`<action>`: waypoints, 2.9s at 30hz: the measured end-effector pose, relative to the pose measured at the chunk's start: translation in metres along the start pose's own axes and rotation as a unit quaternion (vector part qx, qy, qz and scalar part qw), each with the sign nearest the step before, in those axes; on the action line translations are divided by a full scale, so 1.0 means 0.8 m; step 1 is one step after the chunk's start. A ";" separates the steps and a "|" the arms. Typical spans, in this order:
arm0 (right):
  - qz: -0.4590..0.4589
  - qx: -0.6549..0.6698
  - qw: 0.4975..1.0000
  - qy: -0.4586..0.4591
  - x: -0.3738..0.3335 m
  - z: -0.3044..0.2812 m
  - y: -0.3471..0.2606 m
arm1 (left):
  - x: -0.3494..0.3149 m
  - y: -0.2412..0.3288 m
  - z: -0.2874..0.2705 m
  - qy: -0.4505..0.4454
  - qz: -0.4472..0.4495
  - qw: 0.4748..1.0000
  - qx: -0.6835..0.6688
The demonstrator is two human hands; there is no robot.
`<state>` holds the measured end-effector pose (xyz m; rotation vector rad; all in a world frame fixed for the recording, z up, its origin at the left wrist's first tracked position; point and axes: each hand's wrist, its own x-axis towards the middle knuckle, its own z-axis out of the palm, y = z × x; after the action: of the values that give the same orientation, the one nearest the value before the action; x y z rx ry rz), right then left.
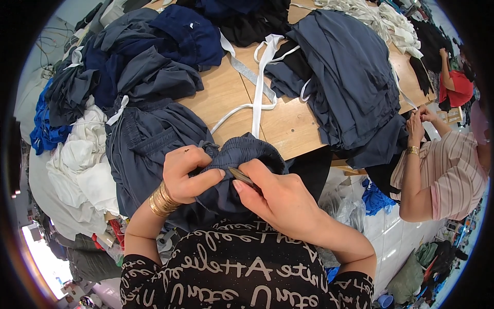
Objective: Threading a white drawstring through the waistband of blue shorts and trimming excess thread.
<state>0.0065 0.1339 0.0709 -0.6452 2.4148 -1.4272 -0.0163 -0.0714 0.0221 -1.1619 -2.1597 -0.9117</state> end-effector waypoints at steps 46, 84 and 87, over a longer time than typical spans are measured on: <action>0.257 0.387 0.877 -0.120 0.025 -0.057 0.037 | 0.006 -0.016 0.003 -0.250 -0.245 0.895 -0.277; 0.104 -0.013 0.992 -0.076 0.038 -0.051 0.066 | 0.013 0.013 -0.011 -0.123 -0.541 0.590 -0.587; 0.075 -0.151 0.985 0.040 0.027 -0.040 0.034 | 0.010 0.014 -0.011 -0.100 -0.551 0.590 -0.582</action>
<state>-0.0328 0.1588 0.0621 -0.4618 2.7070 -1.0568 -0.0095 -0.0694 0.0371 0.0049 -2.2344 -3.1740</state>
